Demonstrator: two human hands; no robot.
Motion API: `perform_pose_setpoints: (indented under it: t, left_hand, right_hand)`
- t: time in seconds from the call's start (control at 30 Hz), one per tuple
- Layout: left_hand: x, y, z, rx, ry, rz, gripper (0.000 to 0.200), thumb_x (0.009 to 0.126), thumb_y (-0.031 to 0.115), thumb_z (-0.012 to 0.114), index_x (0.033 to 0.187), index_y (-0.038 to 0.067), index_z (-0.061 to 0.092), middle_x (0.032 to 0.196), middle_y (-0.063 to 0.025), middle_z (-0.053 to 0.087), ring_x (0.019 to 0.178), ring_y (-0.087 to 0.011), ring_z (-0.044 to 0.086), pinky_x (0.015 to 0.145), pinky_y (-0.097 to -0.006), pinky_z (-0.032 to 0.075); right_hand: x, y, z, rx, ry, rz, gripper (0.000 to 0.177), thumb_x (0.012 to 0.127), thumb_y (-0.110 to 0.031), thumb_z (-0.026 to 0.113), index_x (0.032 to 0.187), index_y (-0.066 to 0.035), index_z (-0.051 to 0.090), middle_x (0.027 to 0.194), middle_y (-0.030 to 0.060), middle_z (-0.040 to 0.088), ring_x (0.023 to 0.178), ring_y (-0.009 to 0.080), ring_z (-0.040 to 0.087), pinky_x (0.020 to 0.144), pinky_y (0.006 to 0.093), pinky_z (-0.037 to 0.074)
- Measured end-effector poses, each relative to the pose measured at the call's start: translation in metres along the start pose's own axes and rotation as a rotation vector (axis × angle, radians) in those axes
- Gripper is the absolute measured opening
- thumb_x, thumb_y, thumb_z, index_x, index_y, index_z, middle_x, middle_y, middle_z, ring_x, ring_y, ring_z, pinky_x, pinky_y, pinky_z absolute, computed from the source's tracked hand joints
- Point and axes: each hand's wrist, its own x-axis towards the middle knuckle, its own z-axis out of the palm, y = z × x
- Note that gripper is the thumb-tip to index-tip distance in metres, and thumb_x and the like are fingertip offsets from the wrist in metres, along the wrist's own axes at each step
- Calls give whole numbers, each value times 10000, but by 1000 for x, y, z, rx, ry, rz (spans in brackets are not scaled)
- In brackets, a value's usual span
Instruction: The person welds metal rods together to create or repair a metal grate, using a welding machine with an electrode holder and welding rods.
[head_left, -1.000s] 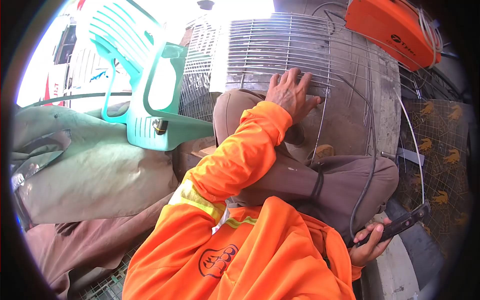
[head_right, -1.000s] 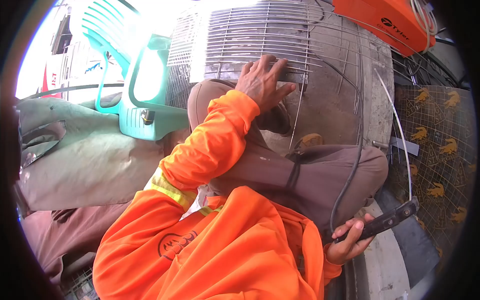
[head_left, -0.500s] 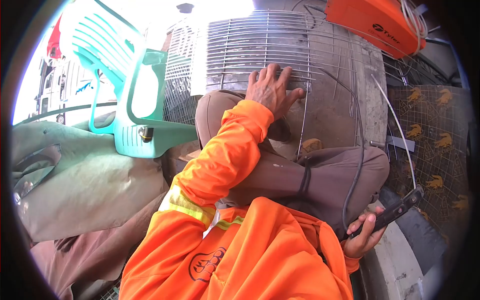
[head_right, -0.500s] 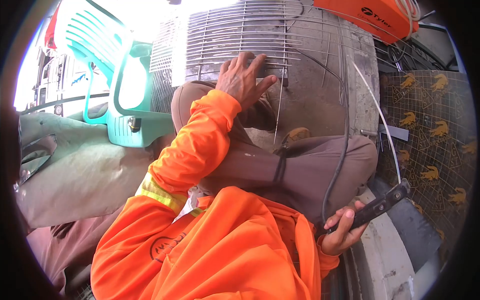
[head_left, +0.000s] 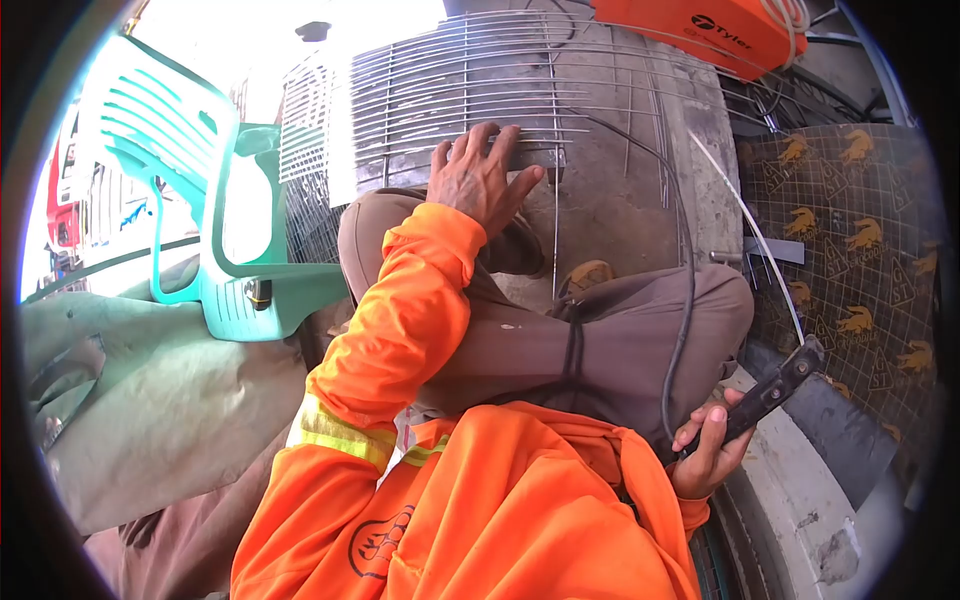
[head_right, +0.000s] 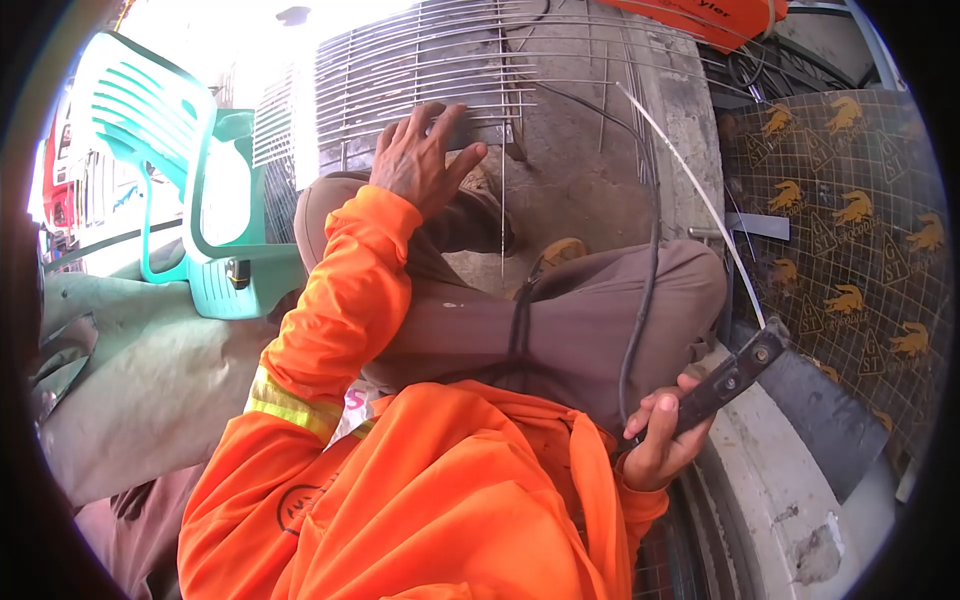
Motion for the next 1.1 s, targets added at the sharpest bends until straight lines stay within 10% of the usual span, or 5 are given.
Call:
perform_pose_setpoints:
  t: [0.77,1.1]
  left_hand:
    - [-1,-8,-1,5,-24,18,641,982,556,555,1435,105,505,1428,-128,541,1272,-348,558,1083,-470,405]
    - [-1,-7,-3,-15,-40,17,642,983,552,555,1439,103,503,1424,-133,541,1272,-351,555,1085,-475,403]
  right_hand:
    - [-16,24,45,-293,-215,-194,421,995,-153,571,1346,63,485,797,20,561,532,46,441,472,198,372]
    - [-21,32,45,-483,-239,-342,415,993,-159,586,1318,96,553,999,88,653,746,118,564,717,280,491]
